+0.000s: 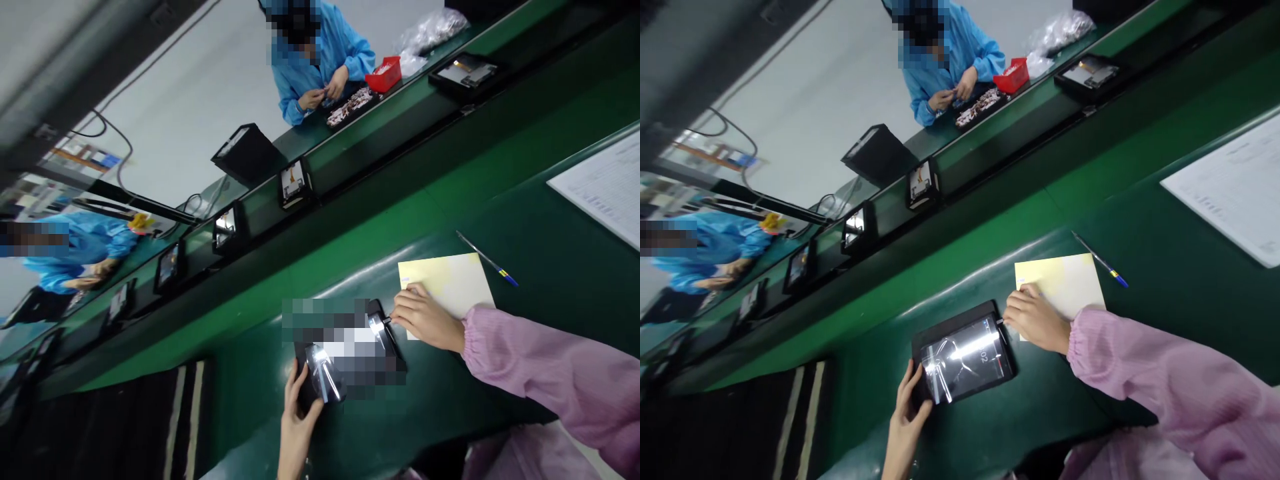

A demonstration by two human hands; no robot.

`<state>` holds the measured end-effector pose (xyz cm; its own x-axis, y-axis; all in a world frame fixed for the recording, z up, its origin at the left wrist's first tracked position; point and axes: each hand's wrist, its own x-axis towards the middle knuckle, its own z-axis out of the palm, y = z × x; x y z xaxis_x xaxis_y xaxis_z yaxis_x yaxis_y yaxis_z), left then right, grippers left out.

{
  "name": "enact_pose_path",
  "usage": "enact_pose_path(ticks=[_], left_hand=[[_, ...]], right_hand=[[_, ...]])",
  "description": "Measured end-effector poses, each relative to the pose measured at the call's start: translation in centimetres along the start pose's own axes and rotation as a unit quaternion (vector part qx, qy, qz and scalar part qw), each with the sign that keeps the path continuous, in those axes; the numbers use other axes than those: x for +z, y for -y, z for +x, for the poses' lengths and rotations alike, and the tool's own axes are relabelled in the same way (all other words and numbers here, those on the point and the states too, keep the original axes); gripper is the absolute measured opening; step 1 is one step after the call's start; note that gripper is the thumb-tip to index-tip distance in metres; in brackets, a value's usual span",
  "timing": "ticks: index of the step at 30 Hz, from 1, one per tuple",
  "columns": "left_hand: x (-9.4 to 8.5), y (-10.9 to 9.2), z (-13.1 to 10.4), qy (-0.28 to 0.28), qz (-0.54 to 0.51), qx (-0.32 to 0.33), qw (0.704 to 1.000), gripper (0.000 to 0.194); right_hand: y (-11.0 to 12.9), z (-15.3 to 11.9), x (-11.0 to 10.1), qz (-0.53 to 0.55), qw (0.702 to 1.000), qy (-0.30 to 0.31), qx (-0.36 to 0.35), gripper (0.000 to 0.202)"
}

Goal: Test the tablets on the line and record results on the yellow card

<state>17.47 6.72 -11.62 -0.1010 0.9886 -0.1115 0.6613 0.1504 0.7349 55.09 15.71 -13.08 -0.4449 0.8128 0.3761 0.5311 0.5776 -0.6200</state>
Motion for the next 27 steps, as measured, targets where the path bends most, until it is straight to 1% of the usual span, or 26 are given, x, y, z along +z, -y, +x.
enact_pose_path(ticks=[1, 2, 3, 4, 8, 11, 14, 16, 18, 20, 24, 26, 27], left_hand=[[0.0, 0.3, -0.1, 0.021, 0.019, 0.021, 0.999, 0.081], [0.0, 0.4, -0.3, 0.031, 0.033, 0.034, 0.998, 0.098], [0.2, 0.5, -0.4, 0.032, 0.041, 0.039, 0.998, 0.110], [0.4, 0.6, -0.4, 0.026, 0.044, 0.036, 0.998, 0.115], [1.1, 0.4, -0.3, 0.007, 0.040, 0.022, 0.999, 0.116], [0.9, 0.0, 0.1, 0.021, 0.012, 0.022, 0.999, 0.122], [0.3, -0.8, 0.4, 0.034, -0.051, 0.013, 0.998, 0.115], [0.2, -1.2, 0.4, 0.052, -0.044, 0.014, 0.998, 0.119], [0.3, -1.4, 0.2, 0.077, -0.005, 0.023, 0.997, 0.130], [0.6, -1.3, 0.1, 0.078, 0.023, 0.029, 0.996, 0.134], [0.8, -0.8, 0.2, 0.060, -0.015, 0.033, 0.998, 0.120], [0.8, -1.3, 0.3, 0.055, -0.008, 0.038, 0.998, 0.118], [1.1, -1.9, 0.2, 0.047, 0.021, 0.048, 0.997, 0.119]], right_hand=[[0.0, 0.0, -0.1, 0.000, 1.000, -0.003, -0.001, 0.020], [0.1, 0.0, -0.1, 0.001, 1.000, -0.007, -0.003, 0.019], [0.1, 0.1, -0.2, 0.003, 1.000, -0.012, -0.004, 0.018], [0.1, 0.1, -0.2, 0.005, 1.000, -0.016, -0.005, 0.017], [0.3, 0.2, -0.3, 0.014, 0.999, -0.036, -0.006, 0.016], [0.5, 0.2, -0.6, 0.020, 0.999, -0.047, -0.001, 0.017], [0.7, 0.2, -1.2, 0.033, 0.998, -0.045, 0.000, 0.019], [0.9, 0.2, -1.7, 0.037, 0.998, -0.041, 0.000, 0.020], [1.0, 0.2, -2.2, 0.031, 0.999, -0.034, -0.005, 0.021], [1.0, 0.1, -2.6, 0.020, 1.000, -0.020, -0.014, 0.022], [0.6, 0.0, -3.1, 0.018, 0.999, 0.022, -0.028, 0.021], [0.3, 0.0, -3.2, 0.026, 0.999, 0.037, -0.030, 0.020], [0.1, 0.1, -3.3, 0.028, 0.998, 0.042, -0.031, 0.020]])
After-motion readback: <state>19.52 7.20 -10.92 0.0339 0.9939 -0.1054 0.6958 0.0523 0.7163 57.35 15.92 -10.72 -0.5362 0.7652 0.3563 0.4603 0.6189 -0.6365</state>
